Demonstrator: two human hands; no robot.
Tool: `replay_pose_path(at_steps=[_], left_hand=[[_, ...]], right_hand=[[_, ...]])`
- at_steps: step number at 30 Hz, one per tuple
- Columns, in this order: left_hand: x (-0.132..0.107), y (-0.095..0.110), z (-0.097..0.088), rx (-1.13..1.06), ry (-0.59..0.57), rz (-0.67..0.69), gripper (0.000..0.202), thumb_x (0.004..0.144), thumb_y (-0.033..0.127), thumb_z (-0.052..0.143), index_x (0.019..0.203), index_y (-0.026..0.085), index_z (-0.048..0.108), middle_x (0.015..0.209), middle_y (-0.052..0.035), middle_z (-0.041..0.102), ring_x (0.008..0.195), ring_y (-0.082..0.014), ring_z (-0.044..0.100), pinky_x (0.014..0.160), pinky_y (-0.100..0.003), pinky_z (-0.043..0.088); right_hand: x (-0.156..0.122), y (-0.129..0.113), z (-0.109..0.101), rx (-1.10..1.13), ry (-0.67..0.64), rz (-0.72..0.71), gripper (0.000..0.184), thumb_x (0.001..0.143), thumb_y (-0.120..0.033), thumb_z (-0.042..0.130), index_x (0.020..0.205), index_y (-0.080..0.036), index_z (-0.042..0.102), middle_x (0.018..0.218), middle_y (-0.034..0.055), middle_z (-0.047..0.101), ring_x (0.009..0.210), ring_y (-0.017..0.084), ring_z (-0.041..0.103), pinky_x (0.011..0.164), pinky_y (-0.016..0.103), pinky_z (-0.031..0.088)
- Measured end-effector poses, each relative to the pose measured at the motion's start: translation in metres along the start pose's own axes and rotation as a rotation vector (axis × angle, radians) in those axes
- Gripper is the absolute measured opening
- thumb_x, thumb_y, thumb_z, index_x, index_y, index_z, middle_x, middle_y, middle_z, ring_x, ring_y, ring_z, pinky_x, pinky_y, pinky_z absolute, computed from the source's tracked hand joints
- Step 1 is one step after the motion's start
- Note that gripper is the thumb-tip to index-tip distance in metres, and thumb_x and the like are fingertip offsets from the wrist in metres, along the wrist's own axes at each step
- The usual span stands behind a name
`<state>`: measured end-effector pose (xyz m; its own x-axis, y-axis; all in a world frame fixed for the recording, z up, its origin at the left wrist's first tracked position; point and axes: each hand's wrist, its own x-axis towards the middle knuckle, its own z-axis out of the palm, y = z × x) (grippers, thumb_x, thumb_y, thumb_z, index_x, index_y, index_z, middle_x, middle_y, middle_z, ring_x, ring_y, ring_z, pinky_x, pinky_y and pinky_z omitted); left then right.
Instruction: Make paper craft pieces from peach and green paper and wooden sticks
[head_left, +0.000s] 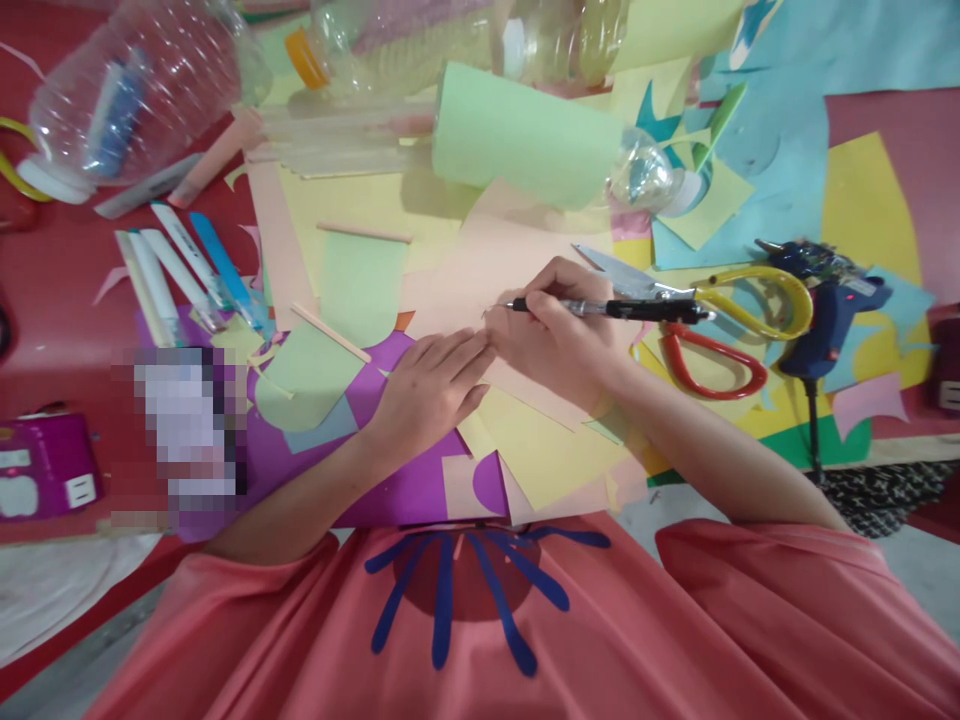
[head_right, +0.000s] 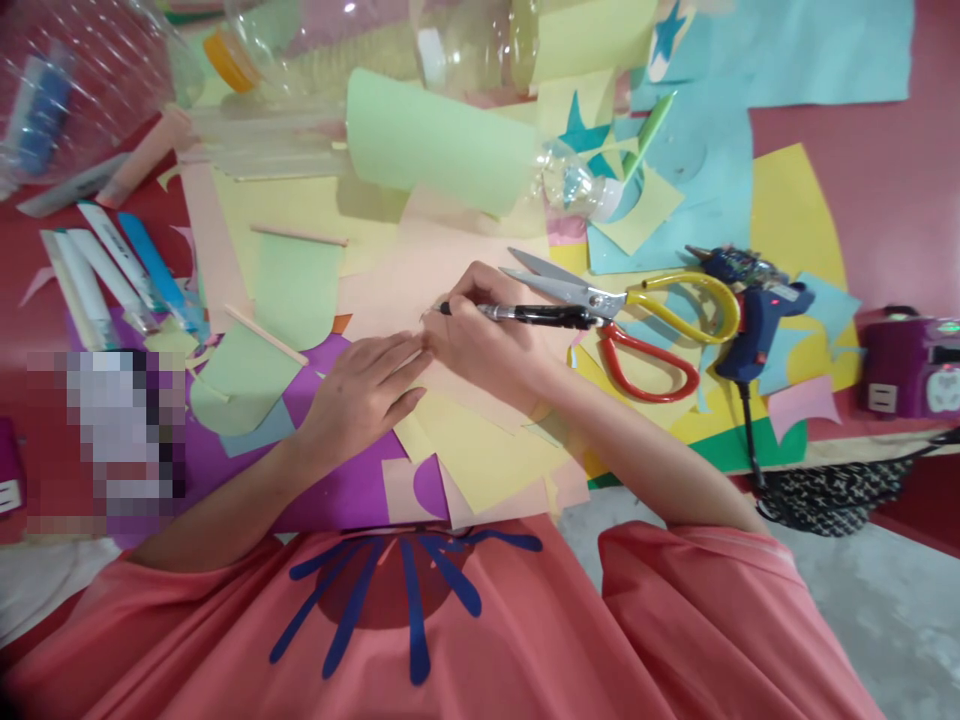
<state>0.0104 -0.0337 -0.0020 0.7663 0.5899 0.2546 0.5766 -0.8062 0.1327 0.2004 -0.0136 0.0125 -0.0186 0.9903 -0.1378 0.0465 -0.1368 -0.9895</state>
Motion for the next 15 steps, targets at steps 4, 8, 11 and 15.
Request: replay_pose_path(at_steps=[4,8,11,15], left_hand=[[0.001,0.001,-0.001,0.022,0.04,0.005,0.024,0.094,0.021,0.051,0.112,0.012,0.065,0.112,-0.0095,0.074,0.106,-0.0228,0.069,0.089,-0.037,0.055],[0.0,0.001,-0.001,-0.003,0.023,-0.004,0.023,0.094,0.021,0.052,0.11,0.012,0.065,0.11,-0.0113,0.074,0.106,-0.0235,0.069,0.09,-0.039,0.055],[0.0,0.002,0.0,-0.016,0.001,-0.017,0.025,0.094,0.021,0.051,0.112,0.011,0.064,0.111,-0.0121,0.074,0.108,-0.024,0.069,0.092,-0.04,0.055],[-0.002,0.003,0.001,-0.015,0.005,-0.016,0.026,0.094,0.022,0.051,0.112,0.01,0.064,0.111,-0.0131,0.074,0.109,-0.0255,0.068,0.092,-0.042,0.056]], right_hand=[[0.002,-0.002,0.014,0.423,-0.218,0.123,0.024,0.088,-0.015,0.051,0.069,-0.022,0.039,0.062,-0.0057,0.043,0.06,0.009,0.047,0.056,0.027,0.04],[0.003,-0.002,0.02,0.672,-0.308,0.202,0.027,0.091,-0.018,0.058,0.069,-0.02,0.041,0.064,-0.0063,0.04,0.063,0.008,0.044,0.06,0.026,0.036],[0.004,0.001,0.02,0.675,-0.298,0.198,0.032,0.089,-0.023,0.064,0.067,-0.019,0.041,0.063,-0.0061,0.04,0.062,0.008,0.042,0.06,0.027,0.036],[0.004,0.008,0.018,0.538,-0.313,0.227,0.029,0.086,-0.03,0.068,0.069,-0.019,0.047,0.067,-0.0033,0.049,0.067,0.009,0.049,0.063,0.027,0.041]])
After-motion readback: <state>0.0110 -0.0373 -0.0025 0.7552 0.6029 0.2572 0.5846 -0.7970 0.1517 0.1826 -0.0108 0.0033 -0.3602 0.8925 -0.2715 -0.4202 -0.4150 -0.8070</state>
